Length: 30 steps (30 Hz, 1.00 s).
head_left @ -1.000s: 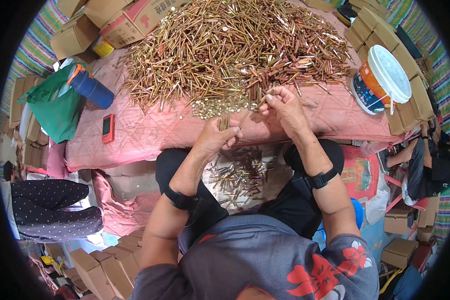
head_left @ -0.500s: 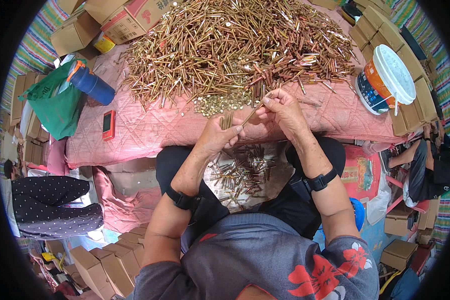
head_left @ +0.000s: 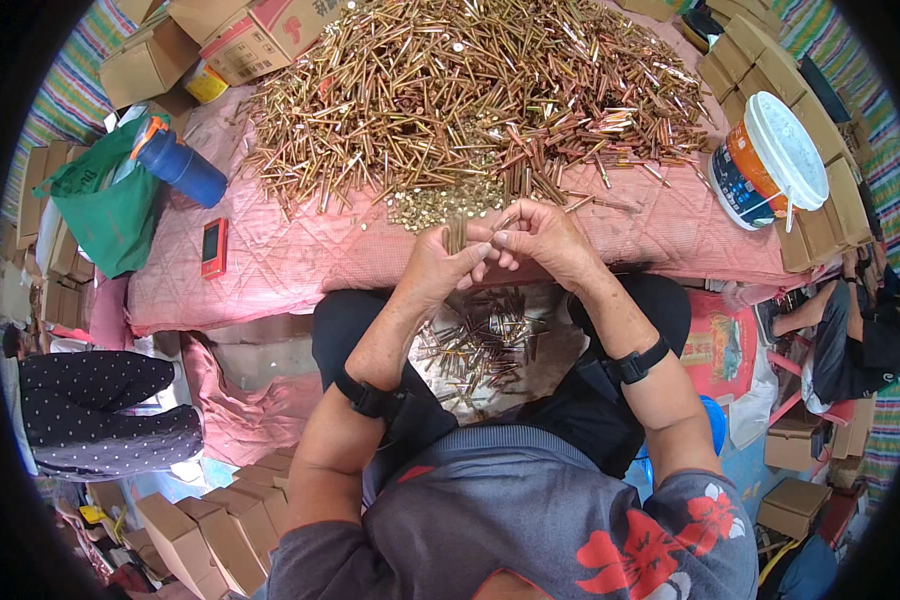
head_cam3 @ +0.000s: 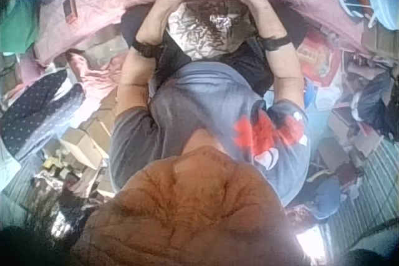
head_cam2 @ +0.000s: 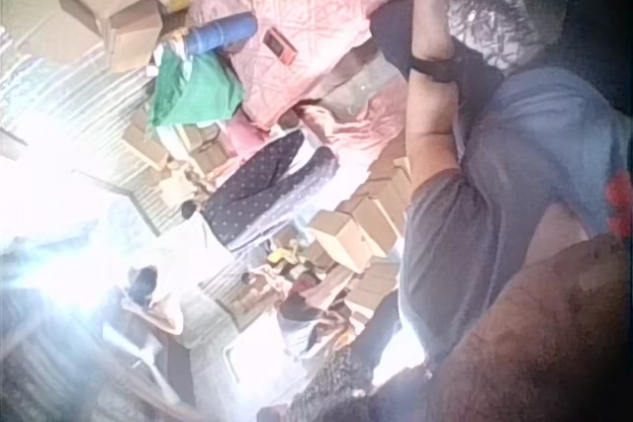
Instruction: Sorting and manual assembly of small metal pins and gold-colored caps.
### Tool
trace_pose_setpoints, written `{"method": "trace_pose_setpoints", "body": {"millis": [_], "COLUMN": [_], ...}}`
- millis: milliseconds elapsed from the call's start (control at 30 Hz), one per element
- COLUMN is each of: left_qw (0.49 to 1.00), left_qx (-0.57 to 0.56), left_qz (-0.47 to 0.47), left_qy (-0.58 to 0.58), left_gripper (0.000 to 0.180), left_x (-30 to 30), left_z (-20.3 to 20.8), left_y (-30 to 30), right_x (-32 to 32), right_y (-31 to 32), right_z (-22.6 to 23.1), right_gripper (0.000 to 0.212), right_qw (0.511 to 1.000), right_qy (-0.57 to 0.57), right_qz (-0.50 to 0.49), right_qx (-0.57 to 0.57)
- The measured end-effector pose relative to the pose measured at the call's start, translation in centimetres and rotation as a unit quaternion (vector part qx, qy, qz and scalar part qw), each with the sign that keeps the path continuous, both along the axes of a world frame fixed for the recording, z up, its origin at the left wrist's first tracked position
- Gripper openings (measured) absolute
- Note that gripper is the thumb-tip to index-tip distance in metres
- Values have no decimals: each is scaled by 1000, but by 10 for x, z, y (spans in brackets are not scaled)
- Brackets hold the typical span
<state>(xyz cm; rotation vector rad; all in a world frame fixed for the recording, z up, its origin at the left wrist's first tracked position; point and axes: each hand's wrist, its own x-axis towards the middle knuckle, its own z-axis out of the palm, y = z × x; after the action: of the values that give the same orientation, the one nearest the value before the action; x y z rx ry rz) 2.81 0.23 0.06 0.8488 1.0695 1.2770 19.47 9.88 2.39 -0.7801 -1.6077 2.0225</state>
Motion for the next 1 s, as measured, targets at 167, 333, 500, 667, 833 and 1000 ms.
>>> {"method": "trace_pose_setpoints", "body": {"millis": [167, 333, 500, 667, 833, 1000], "left_qw": [997, 996, 995, 995, 996, 996], "left_qx": [-33, -41, -43, -51, -44, -49], "left_qz": [44, 42, 49, 46, 30, 11], "left_qy": [-51, -70, -75, -71, -78, -73], "left_gripper": [24, 26, 26, 26, 26, 25], "left_x": [-6, -8, -8, -8, -7, -8], "left_z": [4, 1, -3, -2, 0, 3], "left_y": [-3, -2, 0, 0, 0, -2], "right_x": [16, 18, 7, 0, 2, 8], "right_y": [19, 24, 20, 14, 19, 17], "right_z": [6, -12, -14, -14, -21, -7], "right_gripper": [10, 8, 14, 14, 14, 3], "right_qw": [975, 916, 836, 789, 756, 984], "right_qy": [-83, -145, -184, -253, -272, -18], "right_qz": [-103, -133, -92, -87, -109, -89], "right_qx": [179, 350, 508, 553, 585, 153]}}
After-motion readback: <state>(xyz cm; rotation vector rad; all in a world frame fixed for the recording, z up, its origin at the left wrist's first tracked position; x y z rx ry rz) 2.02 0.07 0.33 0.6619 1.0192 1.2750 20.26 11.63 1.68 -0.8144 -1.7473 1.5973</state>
